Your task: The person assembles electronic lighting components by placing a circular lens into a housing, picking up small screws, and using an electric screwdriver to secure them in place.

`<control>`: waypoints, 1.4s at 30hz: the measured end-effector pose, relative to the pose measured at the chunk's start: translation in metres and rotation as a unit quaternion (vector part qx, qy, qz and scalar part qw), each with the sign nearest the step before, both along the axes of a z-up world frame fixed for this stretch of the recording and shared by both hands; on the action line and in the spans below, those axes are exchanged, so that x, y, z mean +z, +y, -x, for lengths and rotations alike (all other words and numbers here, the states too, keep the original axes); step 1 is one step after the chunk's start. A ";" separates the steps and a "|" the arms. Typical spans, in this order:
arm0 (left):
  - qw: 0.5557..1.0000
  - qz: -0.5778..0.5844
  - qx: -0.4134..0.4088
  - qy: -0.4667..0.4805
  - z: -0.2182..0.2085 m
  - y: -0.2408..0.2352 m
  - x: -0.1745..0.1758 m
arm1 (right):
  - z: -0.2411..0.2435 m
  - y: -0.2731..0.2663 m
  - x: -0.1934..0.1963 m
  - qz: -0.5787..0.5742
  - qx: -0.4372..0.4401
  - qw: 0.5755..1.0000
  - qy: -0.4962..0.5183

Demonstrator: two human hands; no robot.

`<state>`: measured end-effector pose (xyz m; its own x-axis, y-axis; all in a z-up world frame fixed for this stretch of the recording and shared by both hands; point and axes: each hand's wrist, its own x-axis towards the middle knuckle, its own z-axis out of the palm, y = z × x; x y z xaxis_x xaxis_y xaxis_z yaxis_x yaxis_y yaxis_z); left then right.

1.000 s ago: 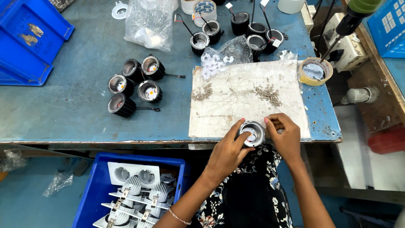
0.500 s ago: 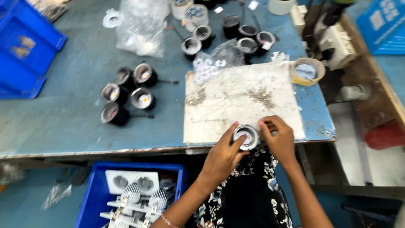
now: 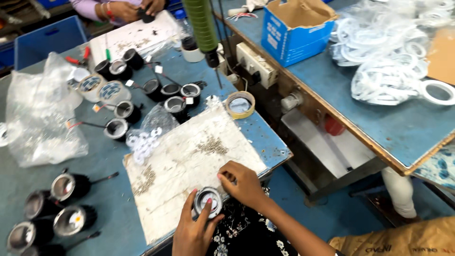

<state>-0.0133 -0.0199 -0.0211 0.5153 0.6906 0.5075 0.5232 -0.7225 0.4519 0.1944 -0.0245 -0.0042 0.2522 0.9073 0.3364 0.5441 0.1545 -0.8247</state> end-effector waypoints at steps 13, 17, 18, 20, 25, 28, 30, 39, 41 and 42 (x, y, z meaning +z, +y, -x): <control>0.998 -0.038 -0.048 -0.013 -0.051 0.064 -0.068 | 0.007 0.001 -0.024 -0.060 -0.009 0.998 -0.026; 0.998 -0.048 -0.045 -0.015 -0.081 0.072 -0.075 | 0.011 0.012 -0.040 -0.057 -0.013 0.997 -0.040; 0.998 -0.050 -0.040 -0.017 -0.077 0.077 -0.083 | 0.009 0.013 -0.042 -0.060 -0.021 0.997 -0.044; 0.997 -0.057 -0.046 -0.024 -0.052 0.085 -0.097 | 0.010 0.013 -0.038 -0.070 -0.016 0.996 -0.051; 0.997 -0.055 -0.036 -0.043 0.002 0.062 -0.096 | 0.009 0.007 -0.015 -0.043 0.002 0.998 -0.038; 0.998 -0.033 -0.015 -0.048 0.009 0.018 -0.060 | 0.003 0.007 -0.002 0.010 0.029 0.999 -0.020; 1.000 0.015 0.016 -0.020 0.006 0.004 -0.030 | -0.002 0.008 0.001 0.063 0.065 0.996 -0.006; 0.998 0.043 -0.039 -0.013 0.016 0.001 0.026 | -0.009 -0.010 0.020 0.122 0.281 0.952 0.021; 0.998 0.042 -0.038 -0.022 0.023 0.003 0.031 | 0.001 -0.007 0.022 0.122 0.282 0.951 0.023; 0.999 0.034 -0.031 -0.025 0.025 0.004 0.033 | 0.005 -0.005 0.022 0.126 0.280 0.951 0.028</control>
